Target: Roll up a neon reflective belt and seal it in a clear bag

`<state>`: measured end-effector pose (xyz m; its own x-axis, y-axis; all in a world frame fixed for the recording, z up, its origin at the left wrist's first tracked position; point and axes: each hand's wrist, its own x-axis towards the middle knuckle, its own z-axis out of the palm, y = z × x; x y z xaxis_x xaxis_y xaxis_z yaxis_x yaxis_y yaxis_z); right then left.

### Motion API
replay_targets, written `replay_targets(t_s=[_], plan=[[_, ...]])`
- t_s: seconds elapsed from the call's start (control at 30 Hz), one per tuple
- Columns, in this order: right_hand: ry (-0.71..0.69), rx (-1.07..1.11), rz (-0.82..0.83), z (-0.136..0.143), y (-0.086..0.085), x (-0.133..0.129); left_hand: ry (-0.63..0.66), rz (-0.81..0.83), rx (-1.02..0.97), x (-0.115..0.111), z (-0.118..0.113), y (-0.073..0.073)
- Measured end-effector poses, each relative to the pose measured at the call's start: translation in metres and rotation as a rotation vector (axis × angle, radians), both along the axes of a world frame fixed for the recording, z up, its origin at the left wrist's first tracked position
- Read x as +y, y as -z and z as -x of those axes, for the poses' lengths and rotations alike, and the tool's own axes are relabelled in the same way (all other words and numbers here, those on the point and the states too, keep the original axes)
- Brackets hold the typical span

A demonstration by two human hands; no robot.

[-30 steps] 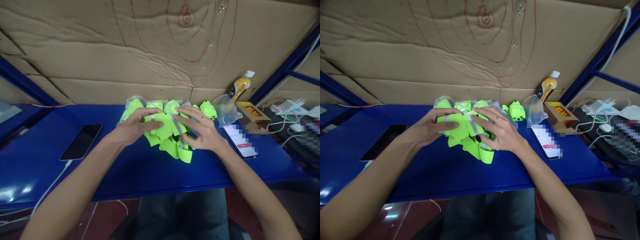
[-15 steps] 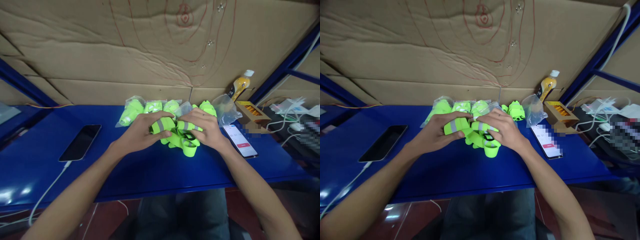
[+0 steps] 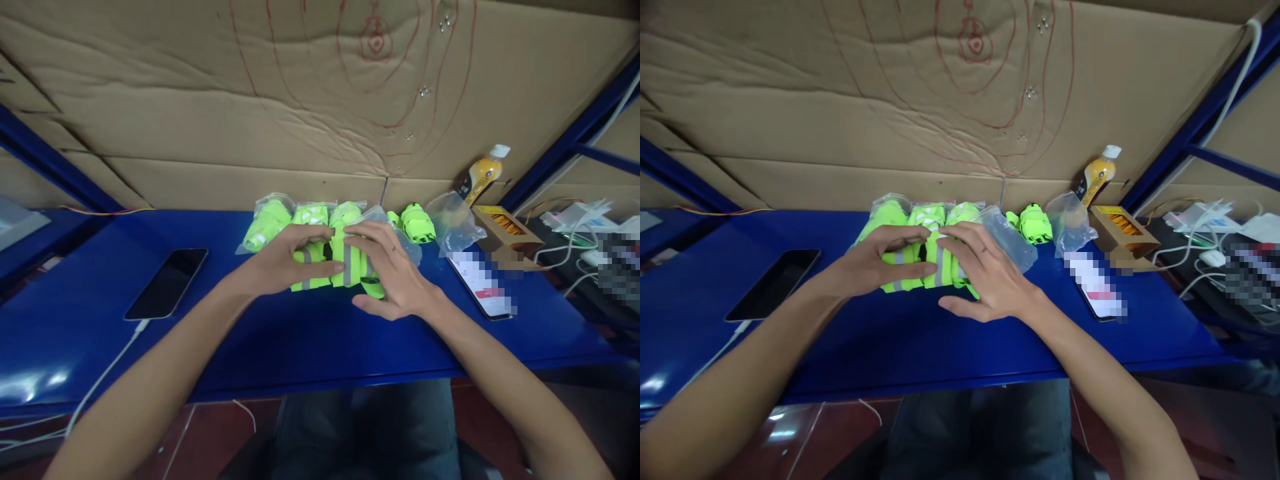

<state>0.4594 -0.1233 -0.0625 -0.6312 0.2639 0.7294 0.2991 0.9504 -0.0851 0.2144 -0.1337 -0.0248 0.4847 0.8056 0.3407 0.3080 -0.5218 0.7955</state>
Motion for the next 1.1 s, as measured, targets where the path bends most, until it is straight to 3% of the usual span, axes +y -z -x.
replay_targets(t_s=[0.07, 0.17, 0.3, 0.43, 0.63, 0.8, 0.87, 0.97, 1.1], plan=[[-0.012, 0.065, 0.115, 0.002, -0.004, -0.004, -0.072, -0.147, 0.069, -0.005, -0.002, -0.002], [0.038, 0.104, 0.107, 0.005, -0.006, -0.005, -0.143, -0.275, 0.186, -0.012, -0.008, -0.001], [0.066, 0.016, 0.017, 0.008, -0.006, -0.006, -0.152, -0.249, 0.213, -0.011, -0.016, 0.008], [-0.033, 0.123, 0.123, 0.012, -0.001, -0.009, -0.149, -0.128, 0.101, -0.008, -0.019, 0.016], [0.042, 0.295, 0.311, 0.018, 0.003, -0.015, -0.174, -0.333, 0.135, -0.009, -0.02, 0.016], [0.023, 0.376, 0.408, 0.021, 0.003, -0.016, -0.202, -0.388, 0.156, -0.007, -0.02, 0.015], [-0.028, 0.419, 0.462, 0.023, 0.005, -0.017, -0.194, -0.373, 0.169, -0.006, -0.02, 0.016], [-0.07, 0.492, 0.51, 0.029, 0.009, -0.021, -0.117, -0.211, 0.191, -0.007, -0.021, 0.015], [0.022, 0.413, 0.45, 0.03, 0.009, -0.022, -0.107, -0.132, 0.207, -0.007, -0.017, 0.012]])
